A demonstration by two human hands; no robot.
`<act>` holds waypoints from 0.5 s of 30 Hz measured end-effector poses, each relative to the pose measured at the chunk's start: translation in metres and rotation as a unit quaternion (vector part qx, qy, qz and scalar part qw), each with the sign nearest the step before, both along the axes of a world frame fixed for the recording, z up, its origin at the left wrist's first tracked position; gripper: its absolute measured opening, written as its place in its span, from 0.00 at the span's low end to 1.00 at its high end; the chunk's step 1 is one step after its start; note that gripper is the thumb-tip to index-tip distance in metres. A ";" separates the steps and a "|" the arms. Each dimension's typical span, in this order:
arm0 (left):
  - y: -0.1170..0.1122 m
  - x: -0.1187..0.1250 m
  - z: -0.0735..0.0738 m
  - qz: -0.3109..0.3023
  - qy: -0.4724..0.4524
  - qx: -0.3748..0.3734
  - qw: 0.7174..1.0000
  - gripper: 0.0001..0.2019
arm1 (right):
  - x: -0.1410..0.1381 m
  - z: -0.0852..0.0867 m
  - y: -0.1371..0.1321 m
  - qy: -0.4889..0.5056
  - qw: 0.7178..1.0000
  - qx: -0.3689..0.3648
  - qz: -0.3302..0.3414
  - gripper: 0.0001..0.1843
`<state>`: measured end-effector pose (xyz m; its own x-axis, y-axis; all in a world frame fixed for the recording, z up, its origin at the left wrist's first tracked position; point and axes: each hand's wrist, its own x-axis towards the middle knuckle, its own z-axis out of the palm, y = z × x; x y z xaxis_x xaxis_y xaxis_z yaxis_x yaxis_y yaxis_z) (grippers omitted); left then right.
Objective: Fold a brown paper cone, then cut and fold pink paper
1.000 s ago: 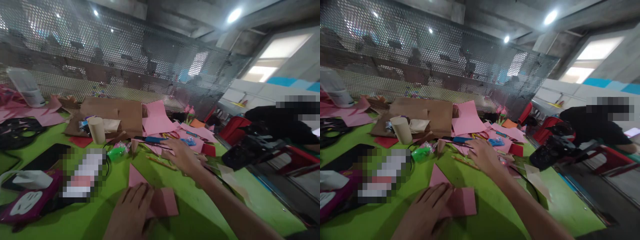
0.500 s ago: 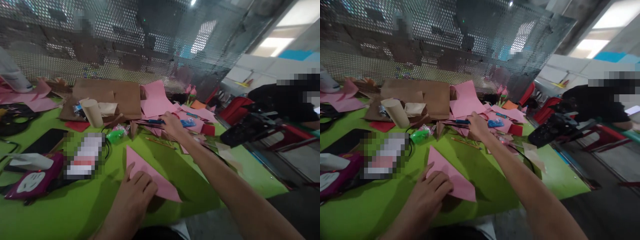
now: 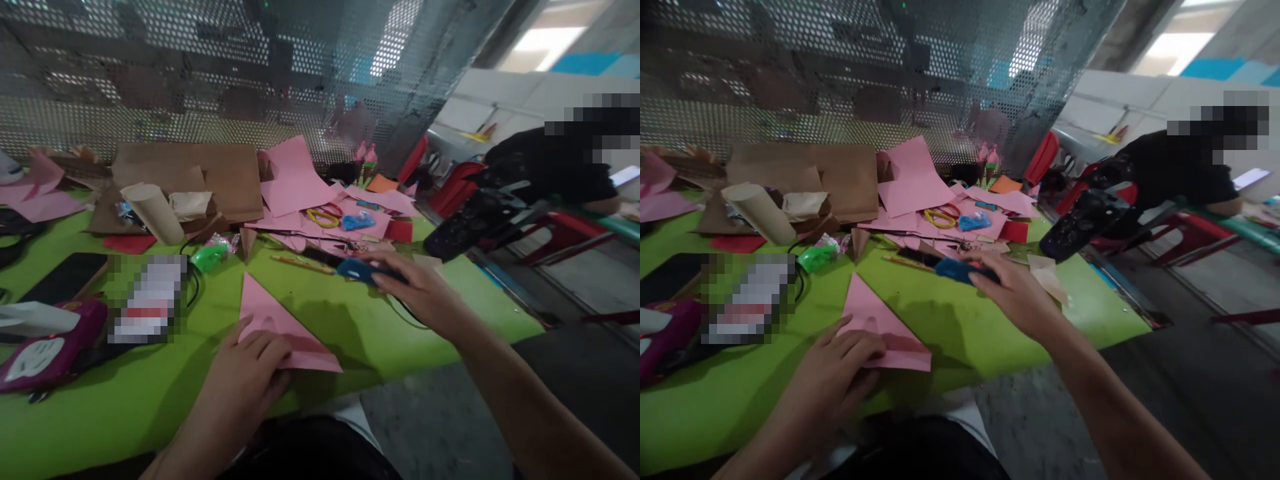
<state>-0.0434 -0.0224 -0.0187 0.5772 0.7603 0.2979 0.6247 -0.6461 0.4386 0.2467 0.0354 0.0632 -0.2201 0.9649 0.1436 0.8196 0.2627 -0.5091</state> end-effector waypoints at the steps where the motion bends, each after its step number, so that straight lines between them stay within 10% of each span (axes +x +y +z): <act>1: 0.000 0.001 0.001 0.003 0.003 -0.003 1.000 0.07 | 0.007 -0.004 -0.012 0.010 1.000 -0.027 0.006 0.19; 5: 0.002 0.005 0.003 0.027 0.004 -0.004 1.000 0.04 | 0.028 -0.022 -0.048 0.045 0.991 -0.129 -0.004 0.22; 15: 0.007 0.010 0.002 0.069 0.001 0.016 0.997 0.03 | 0.031 -0.041 -0.072 -0.053 0.991 -0.105 0.059 0.21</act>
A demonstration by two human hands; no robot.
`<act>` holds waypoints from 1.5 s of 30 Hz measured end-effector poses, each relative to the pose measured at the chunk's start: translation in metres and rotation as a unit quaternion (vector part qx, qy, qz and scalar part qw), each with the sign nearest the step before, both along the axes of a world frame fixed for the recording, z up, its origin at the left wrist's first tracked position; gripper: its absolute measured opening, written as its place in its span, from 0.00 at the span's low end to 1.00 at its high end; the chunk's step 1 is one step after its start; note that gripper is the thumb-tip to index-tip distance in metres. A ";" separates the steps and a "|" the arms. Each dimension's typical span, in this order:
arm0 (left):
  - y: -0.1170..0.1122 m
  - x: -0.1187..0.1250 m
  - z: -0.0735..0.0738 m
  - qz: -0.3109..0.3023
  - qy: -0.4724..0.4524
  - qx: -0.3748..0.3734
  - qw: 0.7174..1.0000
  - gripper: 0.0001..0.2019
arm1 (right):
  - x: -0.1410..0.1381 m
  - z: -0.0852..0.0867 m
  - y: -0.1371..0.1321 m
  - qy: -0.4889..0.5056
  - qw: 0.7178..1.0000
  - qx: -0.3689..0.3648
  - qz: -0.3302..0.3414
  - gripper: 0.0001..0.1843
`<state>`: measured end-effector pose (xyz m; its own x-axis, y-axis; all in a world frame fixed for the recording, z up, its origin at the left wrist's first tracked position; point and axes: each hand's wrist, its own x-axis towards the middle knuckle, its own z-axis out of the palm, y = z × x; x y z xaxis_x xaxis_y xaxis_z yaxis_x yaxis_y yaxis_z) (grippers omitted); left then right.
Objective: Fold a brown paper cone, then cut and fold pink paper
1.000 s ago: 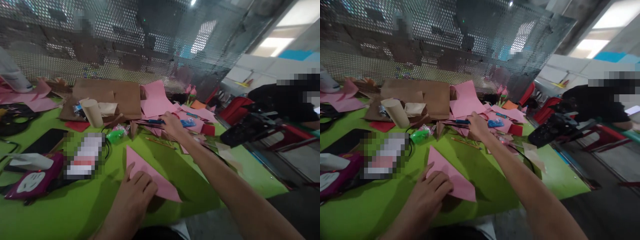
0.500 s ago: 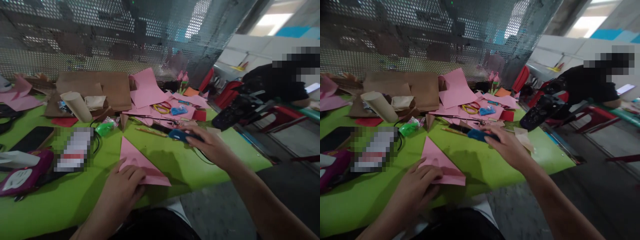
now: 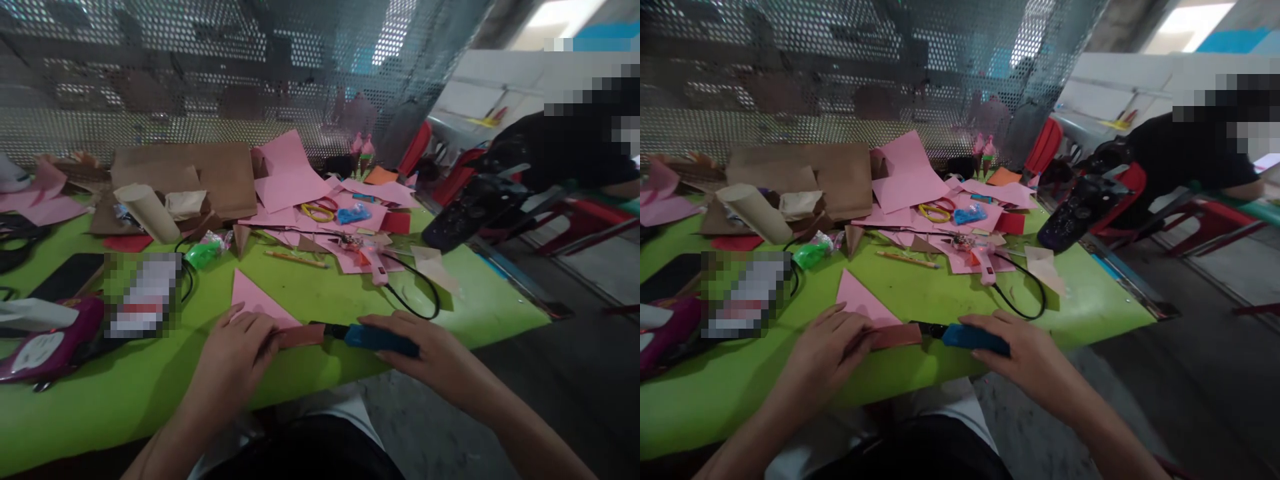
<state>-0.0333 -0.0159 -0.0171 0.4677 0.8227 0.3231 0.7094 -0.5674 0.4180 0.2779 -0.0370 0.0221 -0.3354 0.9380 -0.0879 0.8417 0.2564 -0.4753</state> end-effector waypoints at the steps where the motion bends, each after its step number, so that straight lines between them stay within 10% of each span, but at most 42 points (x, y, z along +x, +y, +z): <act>1: 0.001 0.000 0.000 0.005 0.000 0.000 1.000 0.04 | -0.001 0.000 0.000 -0.006 1.000 0.002 0.006 0.21; 13: 0.010 0.010 0.000 0.076 0.049 0.036 0.995 0.03 | 0.002 0.002 -0.003 -0.034 0.998 0.016 0.052 0.20; 16: 0.008 0.010 -0.002 0.095 0.058 0.070 0.991 0.17 | 0.003 0.001 -0.003 -0.038 0.998 0.014 0.056 0.21; 24: -0.002 0.009 -0.013 -0.125 0.150 0.015 0.981 0.27 | 0.005 -0.004 -0.002 -0.046 0.997 0.014 0.067 0.24; 45: -0.006 0.010 -0.003 -0.117 0.155 -0.035 0.980 0.33 | 0.007 -0.007 -0.015 -0.021 0.998 -0.003 0.060 0.21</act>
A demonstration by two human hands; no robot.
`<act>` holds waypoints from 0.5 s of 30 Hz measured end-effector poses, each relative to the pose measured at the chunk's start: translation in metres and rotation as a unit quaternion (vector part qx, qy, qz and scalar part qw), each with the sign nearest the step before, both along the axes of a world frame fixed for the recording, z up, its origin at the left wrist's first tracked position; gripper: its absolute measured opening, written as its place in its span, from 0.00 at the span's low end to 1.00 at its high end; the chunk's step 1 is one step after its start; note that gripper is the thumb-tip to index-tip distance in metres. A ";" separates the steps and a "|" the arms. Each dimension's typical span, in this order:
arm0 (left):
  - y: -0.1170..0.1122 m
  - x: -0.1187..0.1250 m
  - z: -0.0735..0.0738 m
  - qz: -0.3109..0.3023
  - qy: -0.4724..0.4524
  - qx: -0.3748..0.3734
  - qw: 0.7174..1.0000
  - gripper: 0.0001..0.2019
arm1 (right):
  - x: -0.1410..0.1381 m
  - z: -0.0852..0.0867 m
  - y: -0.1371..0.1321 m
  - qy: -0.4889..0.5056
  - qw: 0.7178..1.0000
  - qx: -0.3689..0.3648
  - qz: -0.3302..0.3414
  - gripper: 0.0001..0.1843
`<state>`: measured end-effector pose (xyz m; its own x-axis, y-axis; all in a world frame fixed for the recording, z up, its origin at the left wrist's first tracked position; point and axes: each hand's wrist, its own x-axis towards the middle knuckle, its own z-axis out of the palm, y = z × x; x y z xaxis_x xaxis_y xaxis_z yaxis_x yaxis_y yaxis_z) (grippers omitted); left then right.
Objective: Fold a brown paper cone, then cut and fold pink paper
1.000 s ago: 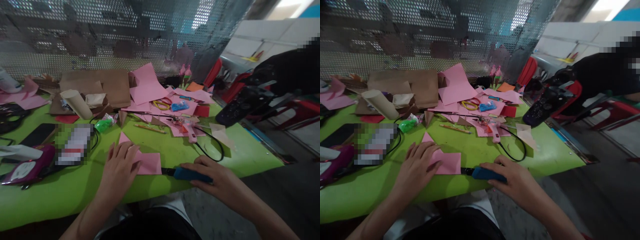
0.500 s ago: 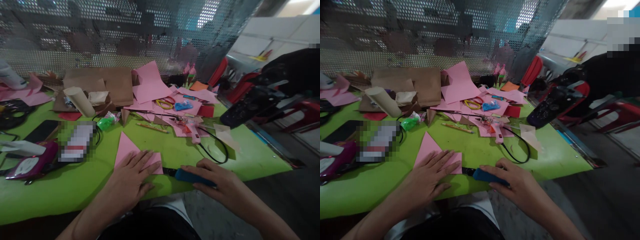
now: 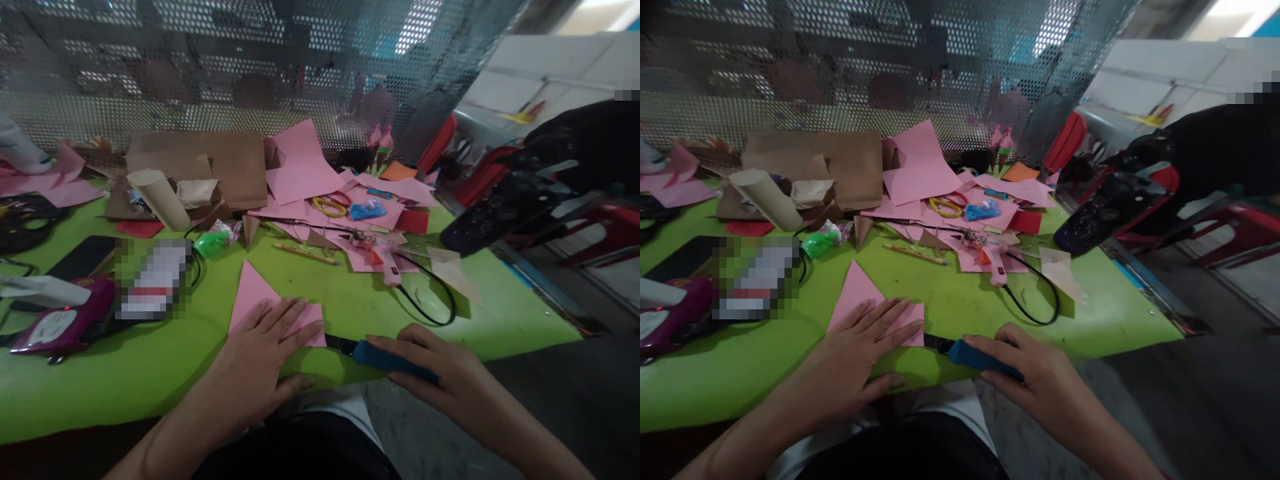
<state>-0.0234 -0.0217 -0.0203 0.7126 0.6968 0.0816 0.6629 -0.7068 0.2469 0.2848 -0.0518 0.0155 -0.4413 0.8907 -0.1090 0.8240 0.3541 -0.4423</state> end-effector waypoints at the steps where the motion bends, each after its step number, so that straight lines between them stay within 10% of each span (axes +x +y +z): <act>1: 0.000 0.000 0.000 0.000 -0.002 -0.001 1.000 0.33 | 0.000 0.000 -0.001 0.001 1.000 -0.001 -0.004 0.21; 15: 0.000 0.001 0.000 -0.002 0.000 -0.011 1.000 0.33 | -0.006 -0.008 -0.013 0.020 0.999 0.024 -0.022 0.20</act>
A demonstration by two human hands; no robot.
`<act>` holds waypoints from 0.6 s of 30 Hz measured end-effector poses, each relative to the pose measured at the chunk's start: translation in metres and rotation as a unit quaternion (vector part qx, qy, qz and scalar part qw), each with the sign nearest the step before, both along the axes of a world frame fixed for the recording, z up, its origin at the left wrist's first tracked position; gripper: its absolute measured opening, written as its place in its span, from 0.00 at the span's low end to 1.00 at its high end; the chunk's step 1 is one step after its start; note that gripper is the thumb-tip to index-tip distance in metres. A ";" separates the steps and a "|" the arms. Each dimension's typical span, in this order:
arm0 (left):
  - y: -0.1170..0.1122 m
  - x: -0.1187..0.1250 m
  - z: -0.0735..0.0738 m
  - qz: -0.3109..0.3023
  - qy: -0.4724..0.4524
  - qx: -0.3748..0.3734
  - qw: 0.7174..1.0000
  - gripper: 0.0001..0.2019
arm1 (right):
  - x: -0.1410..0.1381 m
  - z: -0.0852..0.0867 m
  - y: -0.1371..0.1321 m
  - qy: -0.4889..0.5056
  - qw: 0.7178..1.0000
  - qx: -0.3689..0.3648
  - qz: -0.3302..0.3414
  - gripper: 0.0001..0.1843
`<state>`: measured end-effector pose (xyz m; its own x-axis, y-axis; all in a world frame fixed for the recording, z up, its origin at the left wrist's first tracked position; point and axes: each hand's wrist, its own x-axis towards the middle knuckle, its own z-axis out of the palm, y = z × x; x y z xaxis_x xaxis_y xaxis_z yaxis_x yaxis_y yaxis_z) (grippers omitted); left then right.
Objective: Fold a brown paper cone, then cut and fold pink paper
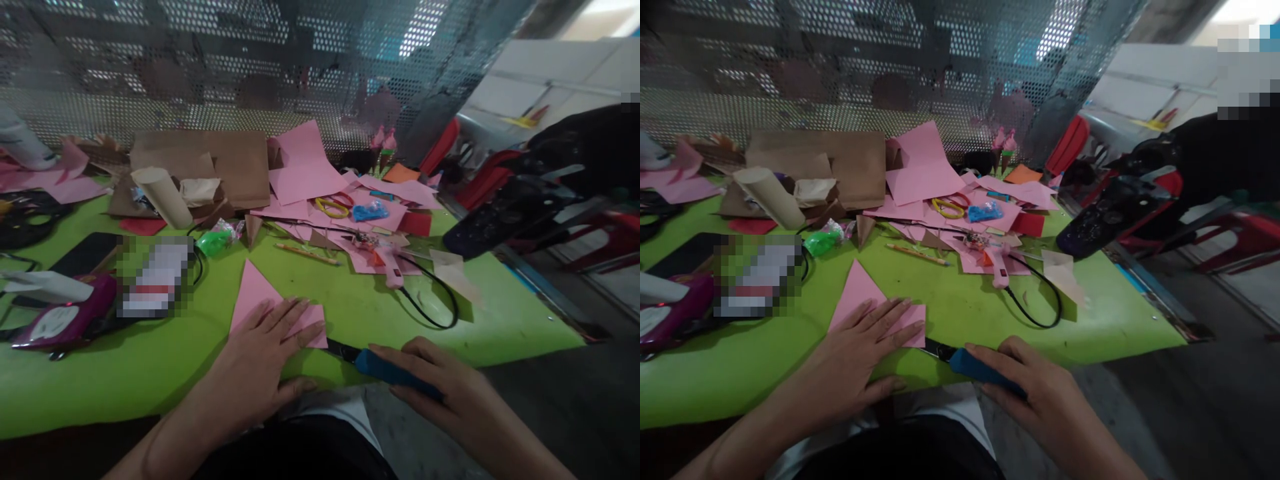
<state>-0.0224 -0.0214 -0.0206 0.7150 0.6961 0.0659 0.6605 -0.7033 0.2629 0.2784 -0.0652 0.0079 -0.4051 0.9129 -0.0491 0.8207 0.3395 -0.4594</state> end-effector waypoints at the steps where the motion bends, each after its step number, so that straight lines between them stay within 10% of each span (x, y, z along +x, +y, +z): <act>1: 0.000 0.000 0.000 0.001 0.001 -0.002 1.000 0.34 | -0.003 -0.001 -0.001 0.002 1.000 0.005 -0.001 0.20; 18: -0.001 0.002 0.005 0.018 -0.030 -0.015 0.999 0.33 | -0.031 -0.011 -0.008 -0.025 0.999 0.036 0.007 0.23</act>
